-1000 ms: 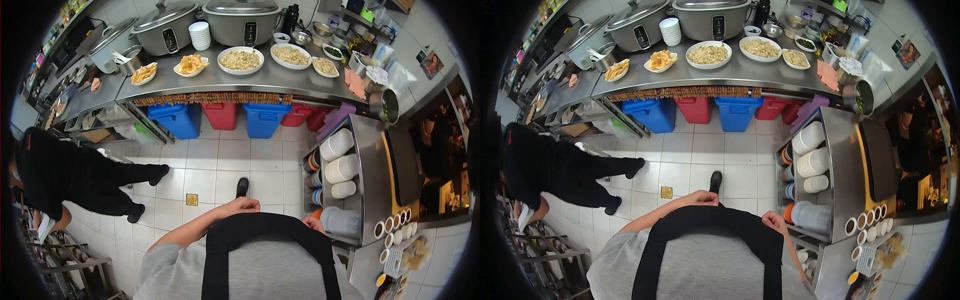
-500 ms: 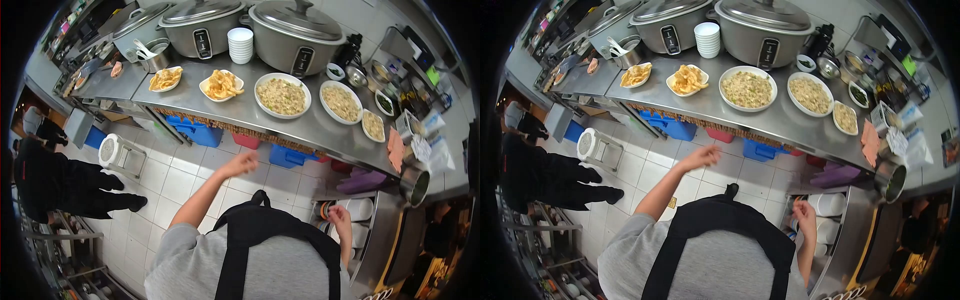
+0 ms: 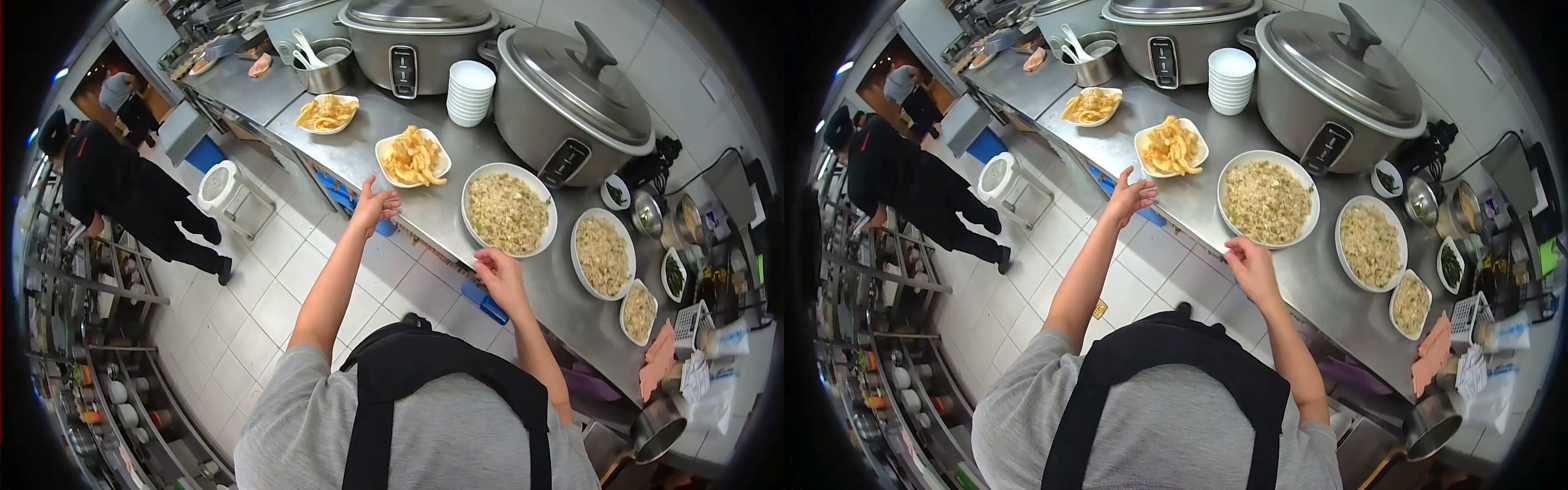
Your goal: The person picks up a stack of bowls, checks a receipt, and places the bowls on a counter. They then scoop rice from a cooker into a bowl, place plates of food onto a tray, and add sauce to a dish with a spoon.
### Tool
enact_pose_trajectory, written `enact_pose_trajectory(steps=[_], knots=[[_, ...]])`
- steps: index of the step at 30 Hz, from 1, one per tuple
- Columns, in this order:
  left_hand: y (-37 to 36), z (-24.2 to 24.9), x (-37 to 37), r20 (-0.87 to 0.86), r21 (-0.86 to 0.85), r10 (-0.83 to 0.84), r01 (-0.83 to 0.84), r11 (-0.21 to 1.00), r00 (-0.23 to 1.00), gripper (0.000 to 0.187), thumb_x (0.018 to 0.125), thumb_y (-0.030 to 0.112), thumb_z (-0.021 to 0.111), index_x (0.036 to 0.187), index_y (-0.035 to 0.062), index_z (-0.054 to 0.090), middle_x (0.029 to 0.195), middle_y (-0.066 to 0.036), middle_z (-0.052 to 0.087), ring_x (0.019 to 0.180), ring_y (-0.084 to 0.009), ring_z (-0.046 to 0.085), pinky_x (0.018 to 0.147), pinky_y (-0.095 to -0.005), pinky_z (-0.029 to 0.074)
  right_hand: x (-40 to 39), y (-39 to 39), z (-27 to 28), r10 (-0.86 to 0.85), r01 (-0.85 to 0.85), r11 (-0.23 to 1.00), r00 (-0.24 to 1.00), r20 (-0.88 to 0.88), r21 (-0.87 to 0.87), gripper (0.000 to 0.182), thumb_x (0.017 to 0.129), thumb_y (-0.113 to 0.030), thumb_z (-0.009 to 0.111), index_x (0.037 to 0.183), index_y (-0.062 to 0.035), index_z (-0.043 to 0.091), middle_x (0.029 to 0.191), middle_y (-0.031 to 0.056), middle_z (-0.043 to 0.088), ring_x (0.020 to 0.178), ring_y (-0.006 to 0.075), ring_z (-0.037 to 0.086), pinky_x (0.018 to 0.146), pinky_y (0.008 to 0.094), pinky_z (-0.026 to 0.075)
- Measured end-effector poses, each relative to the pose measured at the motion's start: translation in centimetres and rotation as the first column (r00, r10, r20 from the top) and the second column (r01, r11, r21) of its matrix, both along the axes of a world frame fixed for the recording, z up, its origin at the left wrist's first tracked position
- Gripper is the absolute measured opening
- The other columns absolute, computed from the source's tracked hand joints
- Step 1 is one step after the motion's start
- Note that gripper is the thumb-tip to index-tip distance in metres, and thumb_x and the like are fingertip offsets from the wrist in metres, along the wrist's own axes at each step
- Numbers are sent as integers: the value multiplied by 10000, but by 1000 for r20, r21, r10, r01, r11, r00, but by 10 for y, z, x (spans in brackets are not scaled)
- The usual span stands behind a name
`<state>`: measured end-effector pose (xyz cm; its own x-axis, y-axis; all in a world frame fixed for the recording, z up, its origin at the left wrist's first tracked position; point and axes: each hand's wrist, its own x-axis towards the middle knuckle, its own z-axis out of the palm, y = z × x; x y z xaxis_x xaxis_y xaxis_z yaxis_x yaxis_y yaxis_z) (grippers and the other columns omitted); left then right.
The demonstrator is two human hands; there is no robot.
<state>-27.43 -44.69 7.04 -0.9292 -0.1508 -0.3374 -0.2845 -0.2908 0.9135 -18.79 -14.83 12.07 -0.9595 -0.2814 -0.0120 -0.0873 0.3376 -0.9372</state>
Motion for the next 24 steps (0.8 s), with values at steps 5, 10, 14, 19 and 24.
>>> enact_pose_trajectory(steps=[5,10,14,19,24], knots=[[-6,5,-29,73,-13,-3,4,1000,997,719,860,109,489,1400,145,16,988,-174,569,724,-199,612,592,-296,526,-53,-59,-42,48,-31,974,996,74,-222,500,807,-103,596,1232,68,396,1138,207,526,997,227,566,816,301,471],[-24,0,-55,96,-63,-162,169,984,982,825,797,76,500,1402,199,-48,805,-148,597,551,-178,600,465,-288,514,-92,-114,-68,-93,96,987,995,33,-129,797,882,-311,527,1377,58,23,1386,290,236,1222,356,388,972,358,362],[-24,-4,-63,118,-73,-243,253,965,963,878,786,39,535,1393,189,-81,775,-129,597,572,-194,622,485,-310,542,-122,-149,-54,-263,257,963,960,-90,-78,749,920,-315,435,1379,48,-32,1436,279,57,1345,342,112,1082,348,129],[-27,10,-64,41,27,-401,400,916,915,927,820,95,589,1364,159,-159,814,-153,603,617,-203,629,524,-306,544,-137,-173,-55,-398,391,917,914,-83,-84,700,931,-238,402,1385,24,-61,1459,225,-44,1360,315,4,1090,337,56],[-80,12,-85,105,81,-604,598,797,790,919,817,124,590,1388,150,-130,914,-157,612,667,-185,615,591,-291,538,-148,-182,-70,-538,528,843,831,-141,-99,626,944,-264,325,1404,-7,-14,1474,181,-36,1364,298,4,1090,337,26]])
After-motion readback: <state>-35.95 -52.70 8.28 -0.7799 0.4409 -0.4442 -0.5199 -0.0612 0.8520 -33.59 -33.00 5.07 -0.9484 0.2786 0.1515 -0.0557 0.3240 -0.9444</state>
